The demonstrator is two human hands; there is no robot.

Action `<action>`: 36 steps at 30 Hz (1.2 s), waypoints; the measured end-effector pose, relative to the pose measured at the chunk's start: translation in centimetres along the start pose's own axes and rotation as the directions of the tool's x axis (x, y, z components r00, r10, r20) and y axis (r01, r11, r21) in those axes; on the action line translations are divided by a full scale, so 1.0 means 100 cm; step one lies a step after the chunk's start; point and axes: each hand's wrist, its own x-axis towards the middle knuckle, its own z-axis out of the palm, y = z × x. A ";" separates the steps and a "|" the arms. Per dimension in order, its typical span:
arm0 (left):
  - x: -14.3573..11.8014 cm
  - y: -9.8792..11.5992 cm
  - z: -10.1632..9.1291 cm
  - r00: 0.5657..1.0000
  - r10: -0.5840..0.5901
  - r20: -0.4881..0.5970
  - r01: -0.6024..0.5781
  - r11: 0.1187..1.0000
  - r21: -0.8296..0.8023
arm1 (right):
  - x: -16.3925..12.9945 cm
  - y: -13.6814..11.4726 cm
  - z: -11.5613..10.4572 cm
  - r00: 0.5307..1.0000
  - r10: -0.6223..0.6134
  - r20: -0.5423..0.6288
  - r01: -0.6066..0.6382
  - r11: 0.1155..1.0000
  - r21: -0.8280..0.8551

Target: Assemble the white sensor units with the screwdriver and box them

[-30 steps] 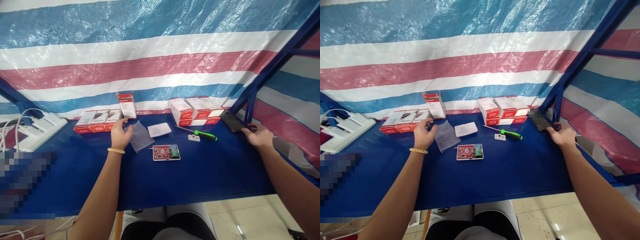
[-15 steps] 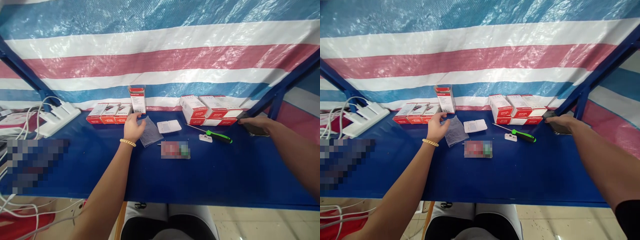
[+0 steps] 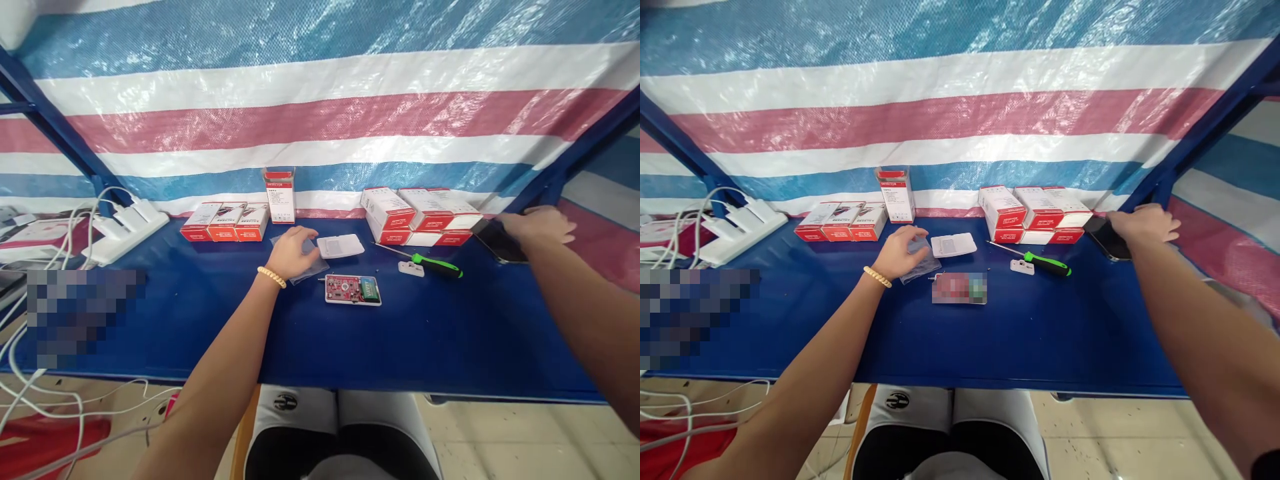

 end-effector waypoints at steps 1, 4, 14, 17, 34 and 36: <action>0.000 0.003 0.000 0.998 0.038 0.044 -0.038 0.999 -0.009 | -0.012 -0.008 -0.011 0.997 0.074 0.023 -0.076 0.993 0.089; -0.001 0.010 0.000 0.978 0.115 0.172 -0.109 0.993 -0.042 | -0.063 -0.040 -0.045 0.994 -0.085 0.072 0.042 0.884 0.466; -0.001 0.006 -0.010 0.903 0.142 0.405 -0.115 0.989 -0.090 | -0.185 -0.097 -0.078 -0.038 -0.873 0.486 0.454 0.418 0.787; 0.001 0.012 -0.012 0.875 0.147 0.461 -0.114 0.989 -0.099 | -0.191 -0.091 -0.073 -0.097 -0.846 0.524 0.500 0.413 0.761; -0.002 0.027 -0.010 0.842 0.155 0.517 -0.141 0.988 -0.067 | -0.163 -0.070 -0.042 0.180 -0.885 0.429 0.496 0.458 0.738; -0.001 0.017 -0.010 0.893 0.125 0.432 -0.109 0.992 -0.062 | -0.161 -0.070 -0.044 0.142 -0.891 0.431 0.501 0.440 0.745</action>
